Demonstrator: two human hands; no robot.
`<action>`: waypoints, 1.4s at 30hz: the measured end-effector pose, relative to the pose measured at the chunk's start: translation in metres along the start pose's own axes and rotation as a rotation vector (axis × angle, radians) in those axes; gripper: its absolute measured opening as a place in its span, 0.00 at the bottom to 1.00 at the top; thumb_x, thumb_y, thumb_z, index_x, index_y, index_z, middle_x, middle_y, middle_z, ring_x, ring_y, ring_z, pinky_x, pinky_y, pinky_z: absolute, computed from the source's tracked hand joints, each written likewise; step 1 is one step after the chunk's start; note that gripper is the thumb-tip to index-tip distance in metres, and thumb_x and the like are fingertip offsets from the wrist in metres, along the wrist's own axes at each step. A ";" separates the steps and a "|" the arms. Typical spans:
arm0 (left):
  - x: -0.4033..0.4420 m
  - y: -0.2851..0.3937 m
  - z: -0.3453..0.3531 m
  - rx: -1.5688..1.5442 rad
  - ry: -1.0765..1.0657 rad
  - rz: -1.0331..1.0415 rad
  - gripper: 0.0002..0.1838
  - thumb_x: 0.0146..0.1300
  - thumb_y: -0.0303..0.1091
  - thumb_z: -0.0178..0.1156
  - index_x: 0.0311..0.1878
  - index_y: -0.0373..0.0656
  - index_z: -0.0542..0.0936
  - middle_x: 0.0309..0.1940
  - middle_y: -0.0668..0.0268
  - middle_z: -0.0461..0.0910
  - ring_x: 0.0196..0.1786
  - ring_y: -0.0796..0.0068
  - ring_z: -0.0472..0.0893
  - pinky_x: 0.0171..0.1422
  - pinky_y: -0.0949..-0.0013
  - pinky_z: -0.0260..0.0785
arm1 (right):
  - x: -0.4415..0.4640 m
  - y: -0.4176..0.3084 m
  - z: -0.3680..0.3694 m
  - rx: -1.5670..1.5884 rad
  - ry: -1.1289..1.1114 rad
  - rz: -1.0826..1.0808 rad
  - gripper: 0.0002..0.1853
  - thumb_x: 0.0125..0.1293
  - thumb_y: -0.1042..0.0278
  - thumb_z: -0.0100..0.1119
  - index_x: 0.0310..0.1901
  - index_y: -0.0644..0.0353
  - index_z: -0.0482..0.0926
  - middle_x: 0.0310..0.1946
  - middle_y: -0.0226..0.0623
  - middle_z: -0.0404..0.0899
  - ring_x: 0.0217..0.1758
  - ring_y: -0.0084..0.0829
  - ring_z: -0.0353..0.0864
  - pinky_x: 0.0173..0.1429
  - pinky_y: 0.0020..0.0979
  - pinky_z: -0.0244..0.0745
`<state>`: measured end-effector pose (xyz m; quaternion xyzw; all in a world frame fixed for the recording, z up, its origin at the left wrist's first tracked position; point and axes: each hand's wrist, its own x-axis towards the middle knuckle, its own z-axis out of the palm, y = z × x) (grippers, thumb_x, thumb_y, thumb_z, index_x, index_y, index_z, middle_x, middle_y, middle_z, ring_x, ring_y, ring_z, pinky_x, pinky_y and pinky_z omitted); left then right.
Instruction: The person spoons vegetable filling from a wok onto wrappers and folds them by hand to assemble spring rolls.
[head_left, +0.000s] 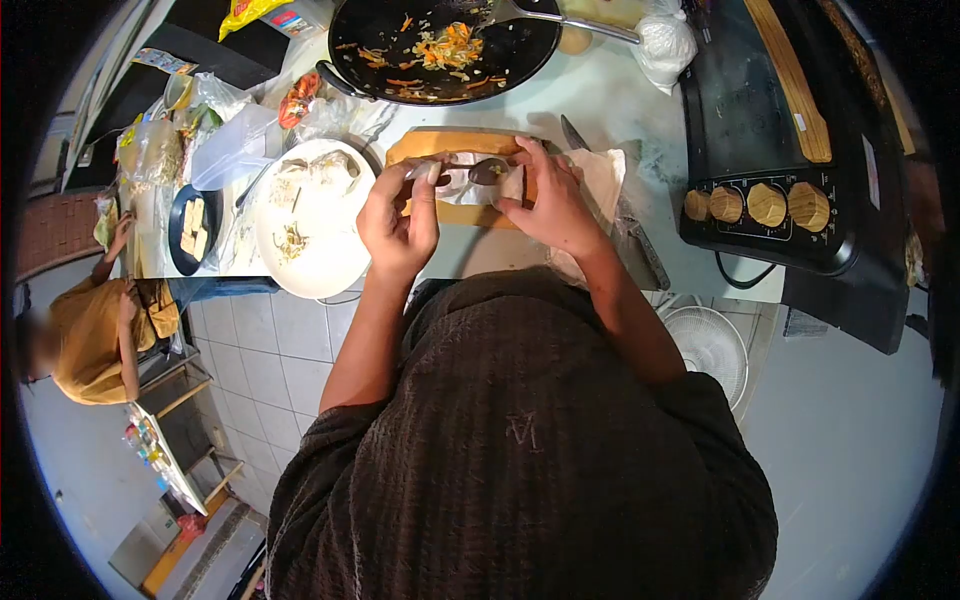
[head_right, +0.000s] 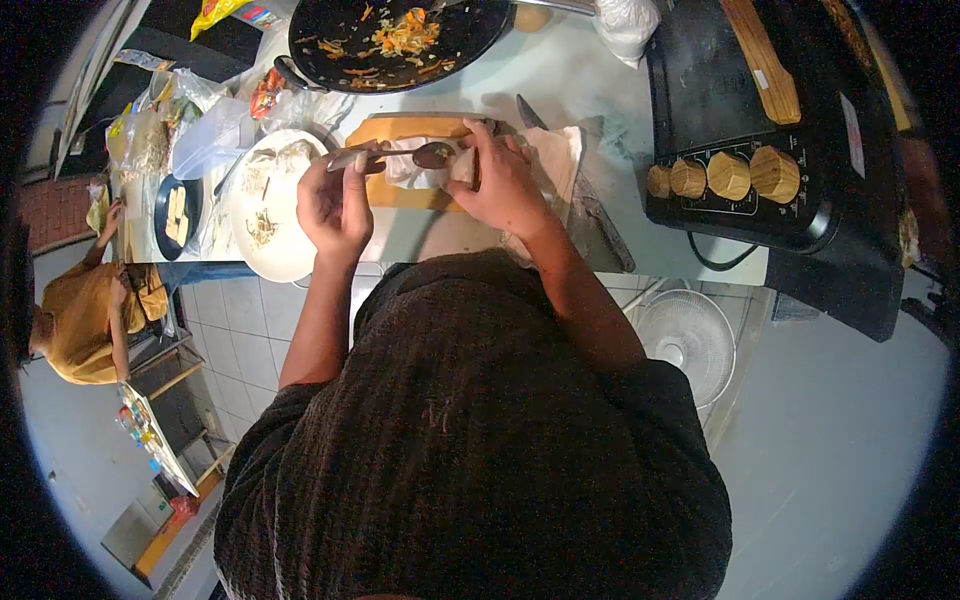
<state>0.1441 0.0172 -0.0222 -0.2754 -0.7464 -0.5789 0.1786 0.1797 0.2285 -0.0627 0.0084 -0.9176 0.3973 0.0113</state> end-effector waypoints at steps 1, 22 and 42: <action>0.001 0.000 -0.001 0.013 0.013 -0.005 0.16 0.70 0.15 0.52 0.59 0.32 0.65 0.47 0.42 0.81 0.49 0.57 0.85 0.51 0.58 0.83 | 0.000 -0.001 0.000 0.002 -0.003 0.005 0.47 0.53 0.57 0.73 0.72 0.54 0.58 0.58 0.36 0.78 0.65 0.44 0.71 0.69 0.56 0.55; 0.097 -0.012 -0.009 -0.255 0.391 0.063 0.13 0.72 0.19 0.53 0.55 0.35 0.63 0.47 0.44 0.80 0.45 0.57 0.86 0.47 0.61 0.83 | 0.000 0.002 0.003 0.020 -0.004 -0.002 0.44 0.57 0.56 0.70 0.72 0.53 0.59 0.57 0.35 0.79 0.63 0.44 0.73 0.68 0.53 0.57; 0.087 -0.054 -0.020 0.596 -0.309 0.272 0.09 0.56 0.25 0.67 0.41 0.44 0.83 0.43 0.67 0.84 0.55 0.58 0.78 0.58 0.58 0.69 | -0.001 -0.002 0.012 -0.063 0.102 -0.142 0.25 0.55 0.57 0.69 0.57 0.47 0.80 0.57 0.32 0.75 0.62 0.39 0.71 0.62 0.45 0.61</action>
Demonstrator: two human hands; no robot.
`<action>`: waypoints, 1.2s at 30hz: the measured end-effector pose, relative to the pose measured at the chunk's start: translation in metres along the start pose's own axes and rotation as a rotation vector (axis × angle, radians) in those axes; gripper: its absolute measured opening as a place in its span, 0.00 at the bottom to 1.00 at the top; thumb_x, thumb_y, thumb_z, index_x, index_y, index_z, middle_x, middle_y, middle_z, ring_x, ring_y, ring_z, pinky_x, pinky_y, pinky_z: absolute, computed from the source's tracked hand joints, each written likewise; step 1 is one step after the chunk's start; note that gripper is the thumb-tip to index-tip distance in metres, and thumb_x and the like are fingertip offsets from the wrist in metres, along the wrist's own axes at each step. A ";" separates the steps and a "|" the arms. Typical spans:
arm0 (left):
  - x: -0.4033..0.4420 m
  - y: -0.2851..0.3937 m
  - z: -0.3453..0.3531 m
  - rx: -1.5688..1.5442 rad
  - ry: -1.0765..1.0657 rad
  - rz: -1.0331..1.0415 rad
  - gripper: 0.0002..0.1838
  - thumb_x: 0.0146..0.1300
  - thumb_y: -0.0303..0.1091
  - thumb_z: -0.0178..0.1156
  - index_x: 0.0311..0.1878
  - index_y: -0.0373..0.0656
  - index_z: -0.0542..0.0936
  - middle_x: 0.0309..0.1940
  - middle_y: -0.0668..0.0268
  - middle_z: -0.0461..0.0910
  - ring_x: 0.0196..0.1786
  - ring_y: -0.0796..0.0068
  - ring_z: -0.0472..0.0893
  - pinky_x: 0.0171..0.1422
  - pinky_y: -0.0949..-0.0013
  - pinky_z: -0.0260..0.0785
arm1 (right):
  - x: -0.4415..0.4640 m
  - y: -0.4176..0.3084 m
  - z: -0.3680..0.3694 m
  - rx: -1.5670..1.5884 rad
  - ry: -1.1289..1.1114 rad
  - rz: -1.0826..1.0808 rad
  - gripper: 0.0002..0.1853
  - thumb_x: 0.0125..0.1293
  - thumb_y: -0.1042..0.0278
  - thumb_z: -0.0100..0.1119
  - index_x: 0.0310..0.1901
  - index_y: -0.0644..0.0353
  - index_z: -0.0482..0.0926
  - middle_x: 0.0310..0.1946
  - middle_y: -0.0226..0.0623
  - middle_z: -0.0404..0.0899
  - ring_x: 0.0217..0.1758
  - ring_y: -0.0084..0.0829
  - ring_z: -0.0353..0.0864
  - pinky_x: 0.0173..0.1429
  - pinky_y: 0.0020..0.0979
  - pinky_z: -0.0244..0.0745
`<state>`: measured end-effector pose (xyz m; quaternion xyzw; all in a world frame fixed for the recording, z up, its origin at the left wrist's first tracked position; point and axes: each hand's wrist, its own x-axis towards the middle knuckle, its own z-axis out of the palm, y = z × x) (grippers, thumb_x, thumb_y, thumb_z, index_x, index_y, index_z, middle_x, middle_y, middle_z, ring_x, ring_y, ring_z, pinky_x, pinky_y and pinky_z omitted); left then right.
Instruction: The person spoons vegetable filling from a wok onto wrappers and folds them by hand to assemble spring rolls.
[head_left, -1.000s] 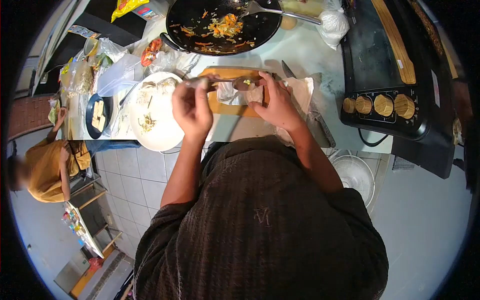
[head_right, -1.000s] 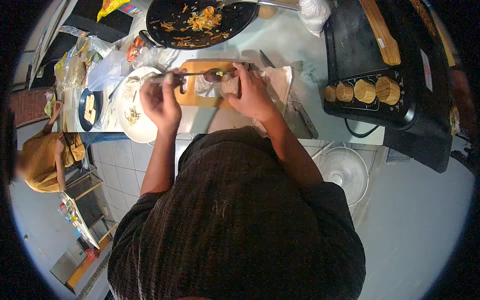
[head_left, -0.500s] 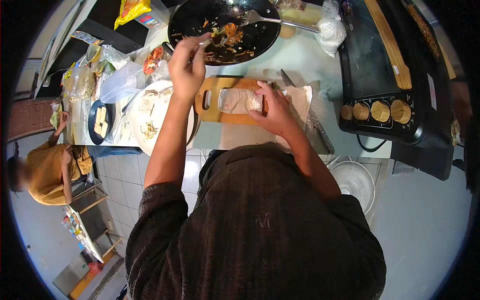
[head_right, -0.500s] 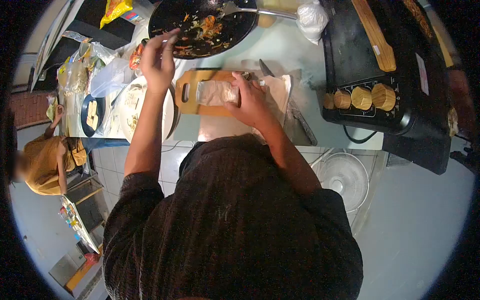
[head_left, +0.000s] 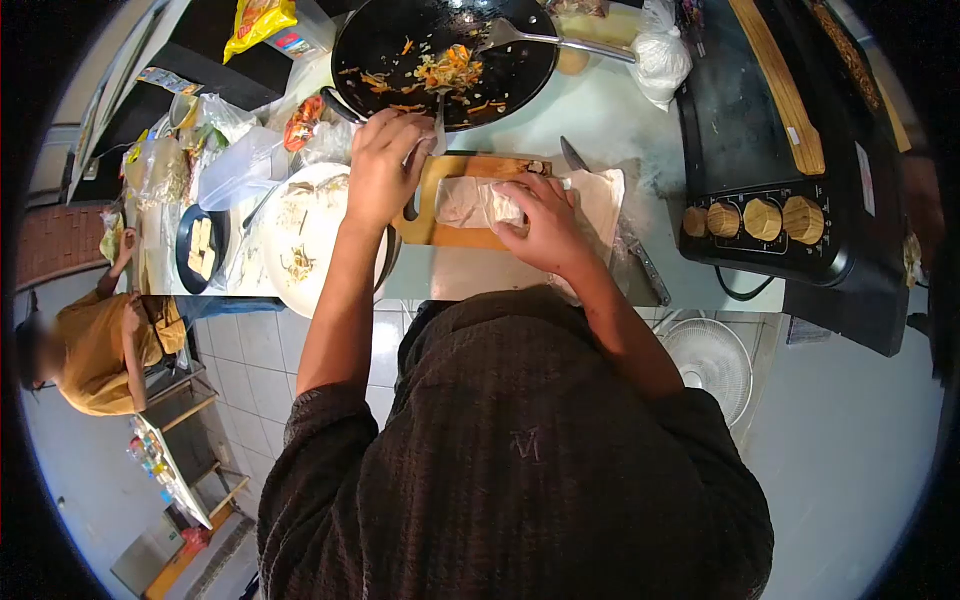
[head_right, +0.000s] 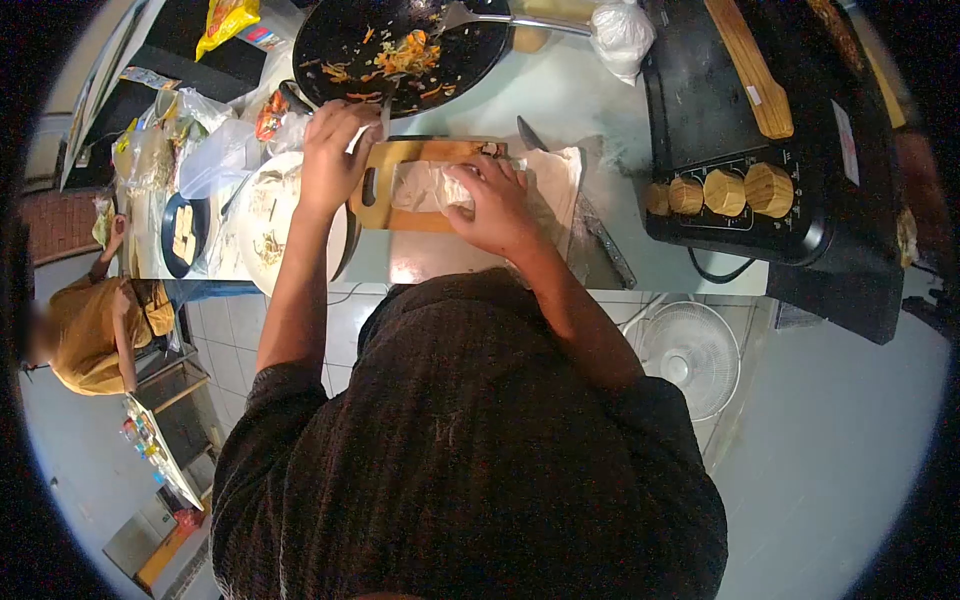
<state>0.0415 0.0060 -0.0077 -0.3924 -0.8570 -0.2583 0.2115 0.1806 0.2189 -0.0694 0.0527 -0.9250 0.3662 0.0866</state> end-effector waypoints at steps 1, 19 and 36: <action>-0.004 0.002 0.001 0.012 -0.002 -0.005 0.10 0.56 0.25 0.67 0.42 0.44 0.83 0.44 0.67 0.84 0.56 0.58 0.78 0.59 0.57 0.69 | 0.000 -0.001 0.000 -0.043 -0.018 0.004 0.25 0.55 0.56 0.68 0.57 0.47 0.80 0.57 0.31 0.75 0.62 0.38 0.71 0.62 0.46 0.61; -0.073 0.070 0.028 0.128 -0.372 -0.725 0.45 0.45 0.57 0.73 0.63 0.40 0.73 0.60 0.51 0.72 0.63 0.47 0.68 0.69 0.47 0.56 | 0.002 -0.006 0.000 -0.164 -0.066 0.000 0.26 0.55 0.57 0.65 0.58 0.47 0.79 0.57 0.35 0.72 0.62 0.42 0.68 0.63 0.50 0.59; -0.063 0.063 0.032 -0.069 -0.397 -0.890 0.21 0.52 0.47 0.72 0.43 0.42 0.85 0.33 0.61 0.85 0.37 0.61 0.82 0.46 0.55 0.67 | 0.003 -0.007 0.005 -0.143 -0.037 0.042 0.25 0.56 0.55 0.67 0.56 0.46 0.80 0.57 0.33 0.72 0.61 0.40 0.69 0.61 0.48 0.59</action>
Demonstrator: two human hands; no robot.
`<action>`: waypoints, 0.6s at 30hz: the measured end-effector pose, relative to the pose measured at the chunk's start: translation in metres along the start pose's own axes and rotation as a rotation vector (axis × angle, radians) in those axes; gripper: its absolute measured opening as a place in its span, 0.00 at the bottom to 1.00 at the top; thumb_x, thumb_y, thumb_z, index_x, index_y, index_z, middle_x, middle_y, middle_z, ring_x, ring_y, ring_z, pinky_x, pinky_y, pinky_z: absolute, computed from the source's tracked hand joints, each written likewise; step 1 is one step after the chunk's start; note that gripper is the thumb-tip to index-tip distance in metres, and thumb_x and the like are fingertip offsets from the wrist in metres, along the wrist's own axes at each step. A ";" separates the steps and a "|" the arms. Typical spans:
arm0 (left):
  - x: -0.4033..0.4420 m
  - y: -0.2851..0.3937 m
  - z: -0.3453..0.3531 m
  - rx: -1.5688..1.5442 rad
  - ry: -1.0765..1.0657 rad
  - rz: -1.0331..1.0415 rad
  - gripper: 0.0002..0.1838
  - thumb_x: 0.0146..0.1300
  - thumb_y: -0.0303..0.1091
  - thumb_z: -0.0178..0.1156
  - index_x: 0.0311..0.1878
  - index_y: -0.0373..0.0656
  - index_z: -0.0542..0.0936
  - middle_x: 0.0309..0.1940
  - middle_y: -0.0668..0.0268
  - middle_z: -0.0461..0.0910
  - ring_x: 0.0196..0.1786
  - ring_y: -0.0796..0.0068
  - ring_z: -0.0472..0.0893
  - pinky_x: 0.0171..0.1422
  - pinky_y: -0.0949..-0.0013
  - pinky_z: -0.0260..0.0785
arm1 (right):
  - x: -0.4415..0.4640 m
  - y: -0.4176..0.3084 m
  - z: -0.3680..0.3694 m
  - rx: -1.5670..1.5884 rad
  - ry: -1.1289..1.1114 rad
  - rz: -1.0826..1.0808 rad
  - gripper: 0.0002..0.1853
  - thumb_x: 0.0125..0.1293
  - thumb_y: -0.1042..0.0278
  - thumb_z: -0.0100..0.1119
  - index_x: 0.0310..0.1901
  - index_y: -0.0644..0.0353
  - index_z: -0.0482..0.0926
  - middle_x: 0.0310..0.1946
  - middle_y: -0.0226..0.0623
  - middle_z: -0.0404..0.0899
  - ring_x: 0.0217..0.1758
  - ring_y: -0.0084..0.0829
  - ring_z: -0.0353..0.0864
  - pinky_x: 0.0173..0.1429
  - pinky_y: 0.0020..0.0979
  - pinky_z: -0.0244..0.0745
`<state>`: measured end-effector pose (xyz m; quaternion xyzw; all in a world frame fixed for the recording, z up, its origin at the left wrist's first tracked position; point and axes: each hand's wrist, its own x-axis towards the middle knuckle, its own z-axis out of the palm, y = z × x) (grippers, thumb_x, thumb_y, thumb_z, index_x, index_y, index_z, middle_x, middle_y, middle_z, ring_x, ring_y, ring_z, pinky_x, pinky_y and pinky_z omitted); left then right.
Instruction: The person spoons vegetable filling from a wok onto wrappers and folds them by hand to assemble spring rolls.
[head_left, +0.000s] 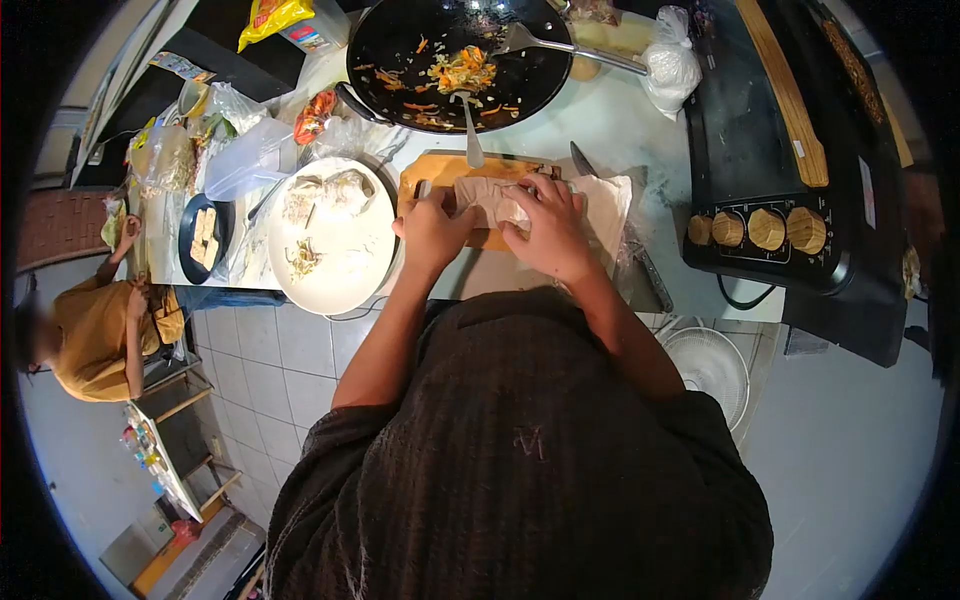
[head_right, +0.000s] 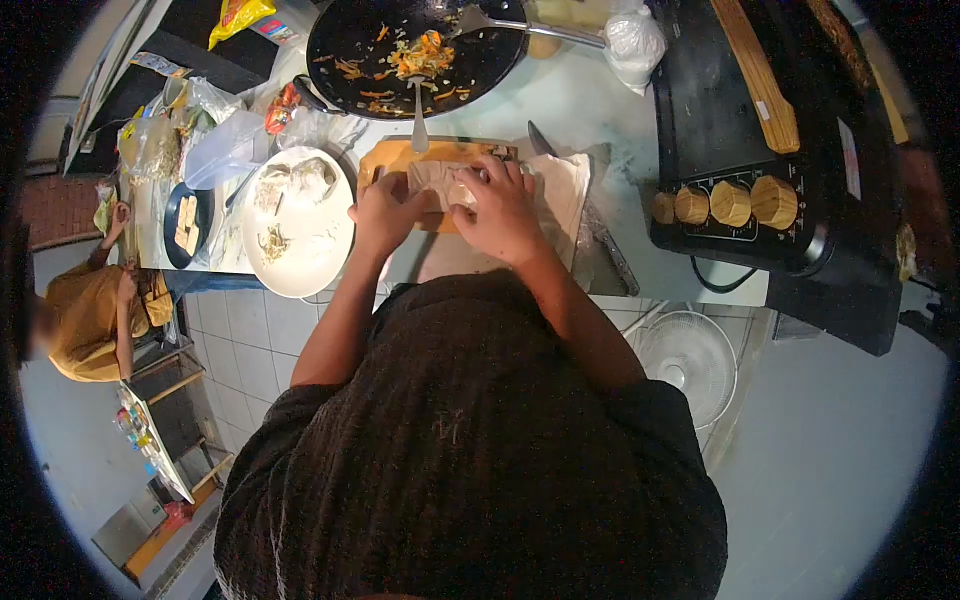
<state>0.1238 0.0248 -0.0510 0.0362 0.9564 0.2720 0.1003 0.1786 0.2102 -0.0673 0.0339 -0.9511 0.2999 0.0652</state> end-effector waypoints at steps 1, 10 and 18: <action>0.000 0.000 0.002 0.001 0.007 0.001 0.21 0.52 0.47 0.72 0.43 0.42 0.85 0.33 0.61 0.85 0.37 0.61 0.82 0.46 0.55 0.67 | 0.000 0.000 0.000 -0.015 -0.001 0.001 0.25 0.56 0.56 0.67 0.56 0.47 0.80 0.57 0.33 0.72 0.61 0.40 0.69 0.61 0.48 0.59; -0.018 0.008 0.006 -0.297 0.071 0.163 0.10 0.58 0.33 0.65 0.41 0.39 0.83 0.34 0.53 0.83 0.37 0.51 0.83 0.44 0.53 0.73 | -0.003 0.003 0.007 -0.008 0.004 -0.003 0.26 0.53 0.57 0.67 0.55 0.50 0.80 0.60 0.36 0.70 0.64 0.41 0.66 0.63 0.50 0.59; -0.014 0.017 0.010 -0.350 0.129 0.481 0.13 0.60 0.29 0.66 0.46 0.35 0.83 0.36 0.51 0.83 0.39 0.54 0.84 0.44 0.63 0.76 | 0.001 0.005 0.005 -0.024 -0.045 0.022 0.28 0.51 0.58 0.67 0.56 0.52 0.79 0.61 0.36 0.70 0.65 0.42 0.66 0.62 0.51 0.59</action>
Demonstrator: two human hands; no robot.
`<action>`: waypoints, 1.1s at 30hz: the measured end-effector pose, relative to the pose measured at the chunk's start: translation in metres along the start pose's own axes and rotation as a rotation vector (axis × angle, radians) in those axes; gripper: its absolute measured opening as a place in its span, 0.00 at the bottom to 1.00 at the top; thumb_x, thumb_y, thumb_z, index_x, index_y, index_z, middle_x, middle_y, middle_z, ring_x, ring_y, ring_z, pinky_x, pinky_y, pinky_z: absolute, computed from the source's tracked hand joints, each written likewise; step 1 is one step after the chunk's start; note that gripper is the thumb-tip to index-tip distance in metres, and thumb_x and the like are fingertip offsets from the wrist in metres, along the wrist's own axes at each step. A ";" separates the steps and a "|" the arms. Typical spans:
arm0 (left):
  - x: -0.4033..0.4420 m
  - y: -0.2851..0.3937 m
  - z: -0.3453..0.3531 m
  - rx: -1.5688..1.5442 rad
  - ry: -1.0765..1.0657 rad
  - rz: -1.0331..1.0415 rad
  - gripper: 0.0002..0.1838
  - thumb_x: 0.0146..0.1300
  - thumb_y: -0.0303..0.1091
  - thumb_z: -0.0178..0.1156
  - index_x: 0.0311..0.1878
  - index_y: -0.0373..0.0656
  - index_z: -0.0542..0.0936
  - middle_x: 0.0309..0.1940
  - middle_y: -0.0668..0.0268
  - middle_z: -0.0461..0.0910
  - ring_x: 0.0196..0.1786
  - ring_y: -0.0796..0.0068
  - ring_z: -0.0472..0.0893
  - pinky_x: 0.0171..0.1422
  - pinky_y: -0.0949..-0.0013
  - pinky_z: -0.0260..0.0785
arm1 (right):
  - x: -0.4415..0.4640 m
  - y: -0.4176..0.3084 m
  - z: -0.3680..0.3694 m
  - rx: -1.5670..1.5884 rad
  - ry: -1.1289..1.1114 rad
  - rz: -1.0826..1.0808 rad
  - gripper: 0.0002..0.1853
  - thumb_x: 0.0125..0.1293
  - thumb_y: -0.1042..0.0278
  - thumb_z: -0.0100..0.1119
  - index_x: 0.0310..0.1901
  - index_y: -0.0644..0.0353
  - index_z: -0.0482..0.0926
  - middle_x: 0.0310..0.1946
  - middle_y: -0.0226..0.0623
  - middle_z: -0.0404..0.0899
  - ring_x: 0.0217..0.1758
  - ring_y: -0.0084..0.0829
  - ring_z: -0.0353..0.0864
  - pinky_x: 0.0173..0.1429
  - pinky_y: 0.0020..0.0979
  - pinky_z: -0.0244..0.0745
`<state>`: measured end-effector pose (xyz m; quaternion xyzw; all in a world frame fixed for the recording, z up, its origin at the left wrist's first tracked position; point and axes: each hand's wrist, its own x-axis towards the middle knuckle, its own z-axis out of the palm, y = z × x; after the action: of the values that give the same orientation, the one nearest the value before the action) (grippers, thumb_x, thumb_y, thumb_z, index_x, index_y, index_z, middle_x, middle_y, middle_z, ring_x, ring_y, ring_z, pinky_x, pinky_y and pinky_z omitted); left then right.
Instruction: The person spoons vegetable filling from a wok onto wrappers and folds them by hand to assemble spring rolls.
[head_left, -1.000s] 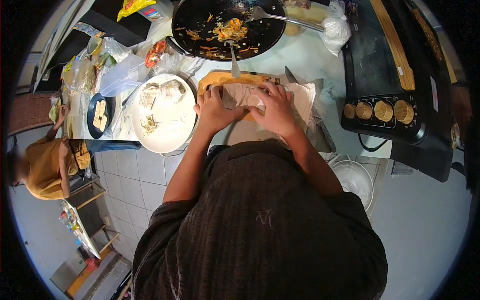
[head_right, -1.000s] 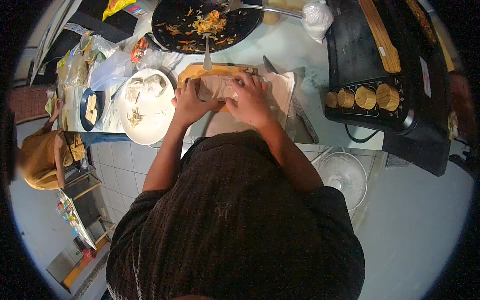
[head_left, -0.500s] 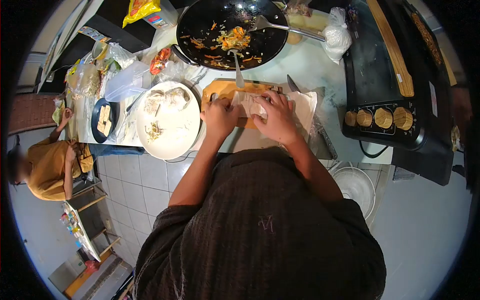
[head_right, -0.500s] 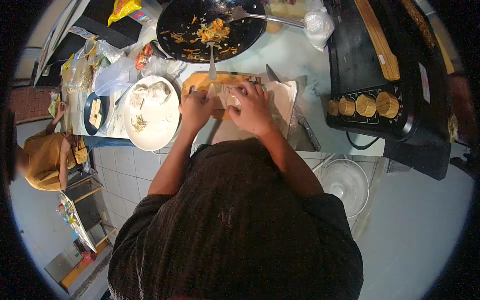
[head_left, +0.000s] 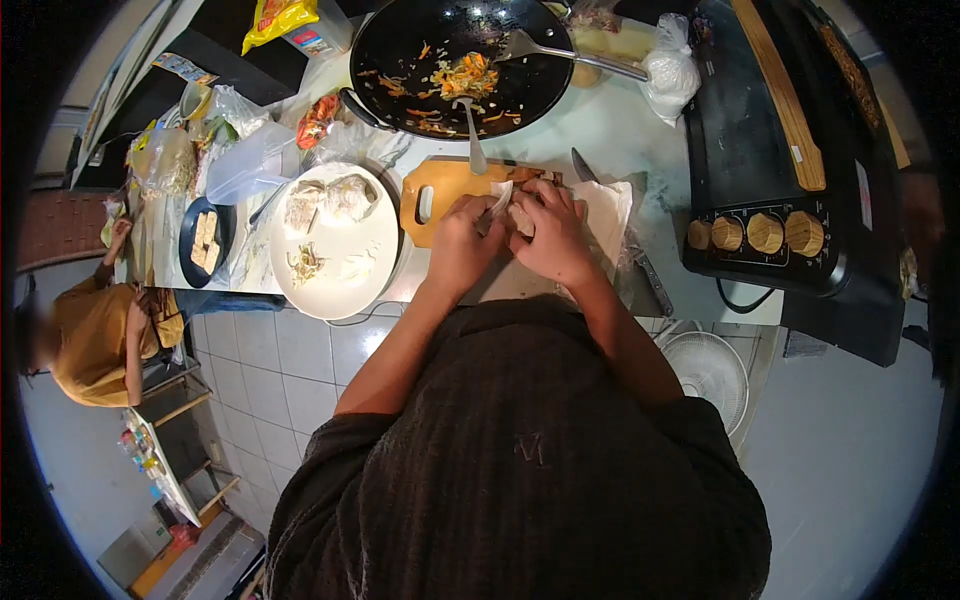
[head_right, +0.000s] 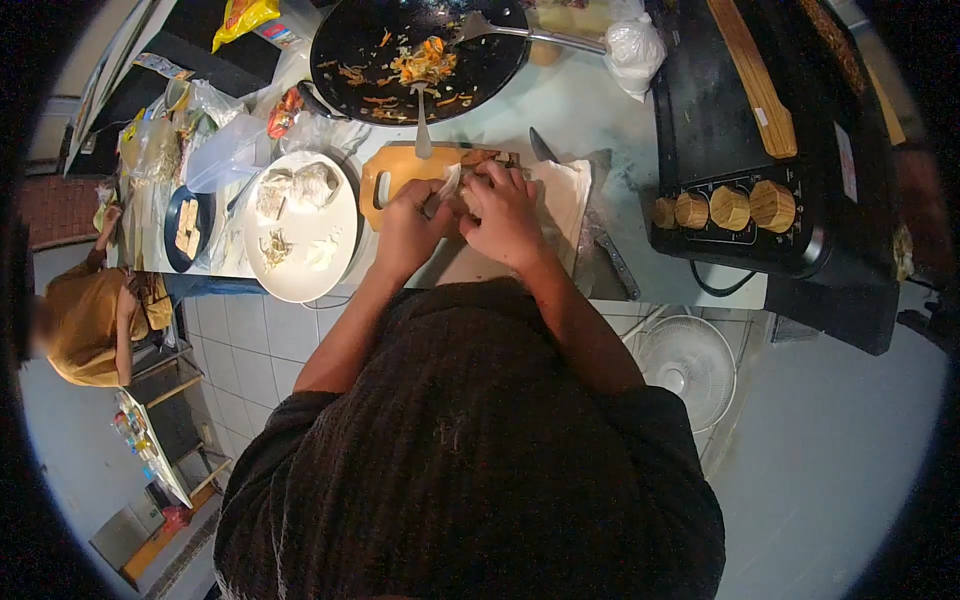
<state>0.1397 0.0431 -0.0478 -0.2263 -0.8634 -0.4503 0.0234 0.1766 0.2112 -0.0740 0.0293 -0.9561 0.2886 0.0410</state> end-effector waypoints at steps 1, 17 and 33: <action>0.001 0.000 0.001 0.000 -0.002 0.000 0.13 0.60 0.29 0.66 0.46 0.35 0.83 0.36 0.51 0.83 0.39 0.54 0.84 0.44 0.63 0.76 | 0.001 0.001 0.001 0.001 0.019 -0.003 0.28 0.50 0.58 0.67 0.56 0.52 0.79 0.61 0.36 0.70 0.65 0.43 0.66 0.62 0.52 0.60; 0.002 0.005 0.001 -0.236 -0.303 -0.161 0.11 0.65 0.27 0.62 0.49 0.36 0.82 0.38 0.59 0.87 0.39 0.73 0.85 0.47 0.70 0.76 | 0.003 0.006 -0.003 0.119 0.095 -0.104 0.33 0.46 0.70 0.68 0.59 0.59 0.75 0.58 0.44 0.73 0.62 0.50 0.72 0.65 0.48 0.66; 0.000 -0.011 0.013 0.003 -0.124 0.036 0.18 0.55 0.31 0.72 0.51 0.44 0.84 0.44 0.57 0.73 0.47 0.59 0.75 0.50 0.62 0.71 | 0.005 0.017 -0.014 0.535 0.117 0.206 0.21 0.56 0.67 0.70 0.49 0.67 0.79 0.36 0.43 0.82 0.34 0.37 0.83 0.41 0.35 0.78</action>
<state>0.1368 0.0477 -0.0639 -0.2691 -0.8597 -0.4337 -0.0219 0.1716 0.2329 -0.0708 -0.0749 -0.8401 0.5341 0.0574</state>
